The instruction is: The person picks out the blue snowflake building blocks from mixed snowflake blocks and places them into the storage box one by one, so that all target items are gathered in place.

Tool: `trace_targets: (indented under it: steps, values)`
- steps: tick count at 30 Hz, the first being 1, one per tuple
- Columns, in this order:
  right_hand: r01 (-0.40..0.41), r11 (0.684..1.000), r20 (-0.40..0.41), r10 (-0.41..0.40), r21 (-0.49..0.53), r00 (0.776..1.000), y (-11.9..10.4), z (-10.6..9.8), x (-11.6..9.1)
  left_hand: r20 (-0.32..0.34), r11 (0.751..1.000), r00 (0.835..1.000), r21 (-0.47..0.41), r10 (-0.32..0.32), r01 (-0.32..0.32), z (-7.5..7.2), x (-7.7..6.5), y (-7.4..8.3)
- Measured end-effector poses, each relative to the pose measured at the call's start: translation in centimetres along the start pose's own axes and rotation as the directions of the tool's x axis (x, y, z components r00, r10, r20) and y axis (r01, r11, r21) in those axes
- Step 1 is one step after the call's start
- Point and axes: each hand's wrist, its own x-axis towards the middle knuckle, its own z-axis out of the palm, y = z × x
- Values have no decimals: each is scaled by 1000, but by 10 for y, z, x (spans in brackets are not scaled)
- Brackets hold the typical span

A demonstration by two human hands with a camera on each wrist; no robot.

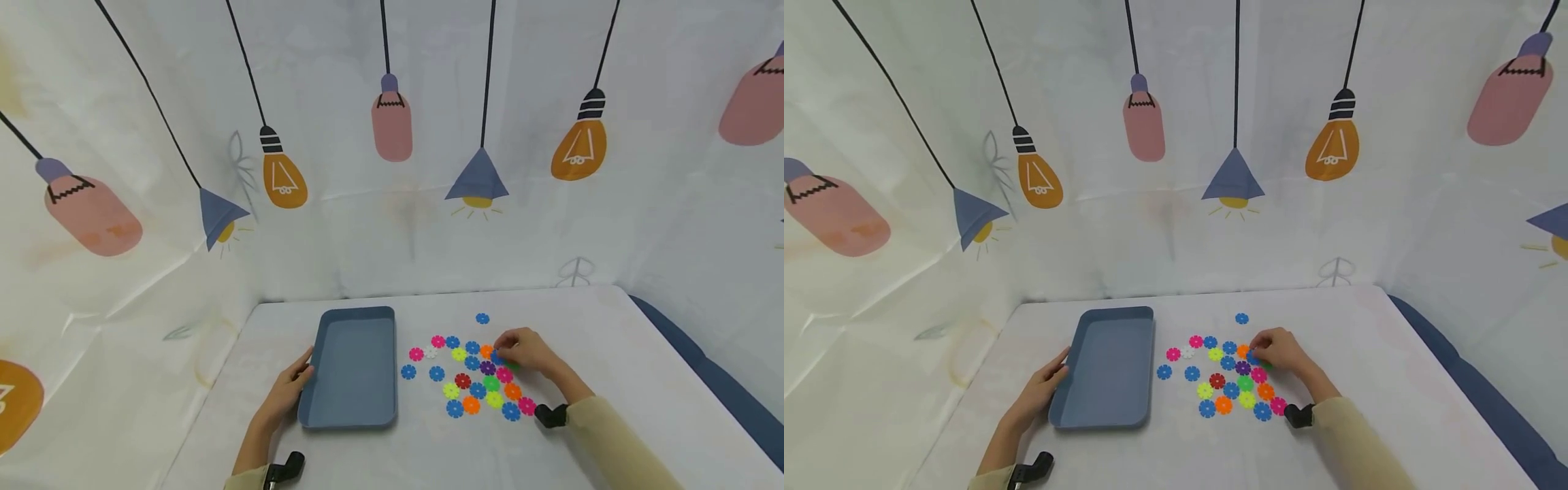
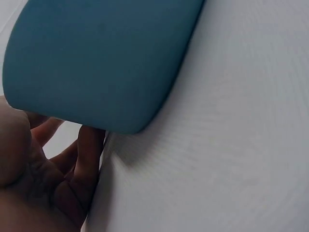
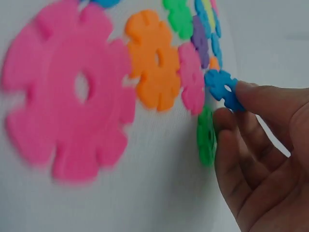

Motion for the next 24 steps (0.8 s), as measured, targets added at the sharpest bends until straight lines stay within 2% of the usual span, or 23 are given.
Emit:
trace_targets:
  steps: [5, 11, 16, 24]
  values:
    - [-35, 990, -47, 42, 136, 998, -9, 13, 6, 10, 1000, 1000, -4, -4, 5, 0, -1, 1]
    - [-103, 948, -41, 121, 302, 992, -21, 33, 13, 15, 999, 1000, -33, 12, -12, 0, -3, 0]
    - [-139, 922, -45, 166, 361, 985, -31, 45, 21, 10, 999, 1000, -49, 12, -11, 2, -3, 0]
    - [-122, 913, -36, 147, 390, 988, -60, 63, 32, -9, 997, 1000, -70, -13, 13, 0, -1, 2]
